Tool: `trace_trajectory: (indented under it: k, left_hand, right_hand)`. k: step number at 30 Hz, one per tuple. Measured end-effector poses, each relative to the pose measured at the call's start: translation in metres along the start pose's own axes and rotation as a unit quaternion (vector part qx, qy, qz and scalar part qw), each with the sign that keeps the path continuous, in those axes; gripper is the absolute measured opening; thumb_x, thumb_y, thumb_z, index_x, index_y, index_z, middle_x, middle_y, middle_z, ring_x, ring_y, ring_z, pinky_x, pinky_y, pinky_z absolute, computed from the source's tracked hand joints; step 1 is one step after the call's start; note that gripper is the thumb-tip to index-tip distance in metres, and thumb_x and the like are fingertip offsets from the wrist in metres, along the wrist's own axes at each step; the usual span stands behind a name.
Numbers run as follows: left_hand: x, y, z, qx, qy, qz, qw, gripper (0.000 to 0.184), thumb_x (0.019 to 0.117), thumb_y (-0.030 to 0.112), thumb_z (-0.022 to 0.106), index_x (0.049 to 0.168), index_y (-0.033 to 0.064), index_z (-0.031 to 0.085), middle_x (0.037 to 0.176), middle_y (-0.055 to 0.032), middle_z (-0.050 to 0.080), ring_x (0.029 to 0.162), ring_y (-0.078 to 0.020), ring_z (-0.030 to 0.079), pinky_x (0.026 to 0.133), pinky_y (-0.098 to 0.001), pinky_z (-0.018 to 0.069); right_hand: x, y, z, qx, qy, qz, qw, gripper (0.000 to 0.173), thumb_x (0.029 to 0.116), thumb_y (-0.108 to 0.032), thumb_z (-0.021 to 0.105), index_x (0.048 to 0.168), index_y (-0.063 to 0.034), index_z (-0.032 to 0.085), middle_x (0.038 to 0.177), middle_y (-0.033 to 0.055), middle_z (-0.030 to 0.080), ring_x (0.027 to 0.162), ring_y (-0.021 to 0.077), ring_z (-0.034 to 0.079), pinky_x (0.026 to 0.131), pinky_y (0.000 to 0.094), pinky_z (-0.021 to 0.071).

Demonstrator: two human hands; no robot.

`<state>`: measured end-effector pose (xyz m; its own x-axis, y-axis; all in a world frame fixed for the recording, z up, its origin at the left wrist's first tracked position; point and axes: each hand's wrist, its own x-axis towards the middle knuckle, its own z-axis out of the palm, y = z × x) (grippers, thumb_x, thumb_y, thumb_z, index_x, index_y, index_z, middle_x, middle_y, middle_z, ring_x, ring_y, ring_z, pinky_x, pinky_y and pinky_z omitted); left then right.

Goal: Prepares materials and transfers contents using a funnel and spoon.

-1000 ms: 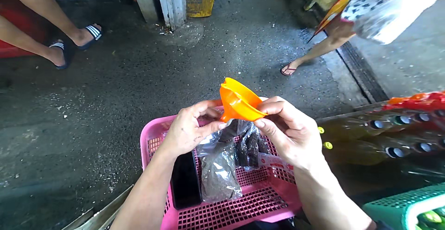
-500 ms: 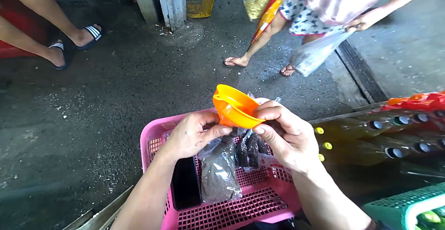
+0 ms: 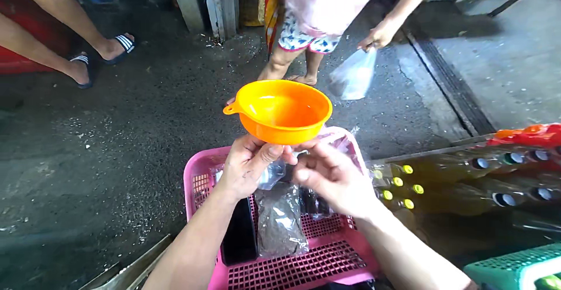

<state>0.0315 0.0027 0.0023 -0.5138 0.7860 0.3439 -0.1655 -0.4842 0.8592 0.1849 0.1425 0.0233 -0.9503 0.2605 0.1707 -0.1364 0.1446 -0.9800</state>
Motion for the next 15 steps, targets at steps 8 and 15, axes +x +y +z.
trace_trajectory:
  k: [8,15]
  left_hand:
    - [0.001,0.006,-0.005,-0.010,0.047,0.042,0.998,0.030,0.1026,0.044,0.057,0.101,0.0176,0.071,0.092,0.0015,0.072,0.086,-0.0104,0.071,0.081,-0.0286,0.0599]
    - [0.000,0.008,-0.009,-0.001,0.065,0.060,0.996,0.031,0.1036,0.043,0.055,0.102,0.0167,0.071,0.093,0.0009,0.072,0.087,-0.0113,0.070,0.082,-0.0299,0.0599]
  right_hand:
    - [-0.006,0.010,0.021,0.005,-0.134,0.067,0.989,0.019,0.0999,-0.021,0.068,0.109,-0.0053,0.072,0.084,-0.0055,0.069,0.073,-0.0032,0.060,0.066,0.0145,0.0512]
    - [-0.004,0.015,0.007,-0.101,-0.194,0.077,0.973,0.020,0.0986,-0.028,0.070,0.097,-0.0090,0.075,0.079,-0.0067,0.067,0.071,-0.0072,0.057,0.064,0.0117,0.0464]
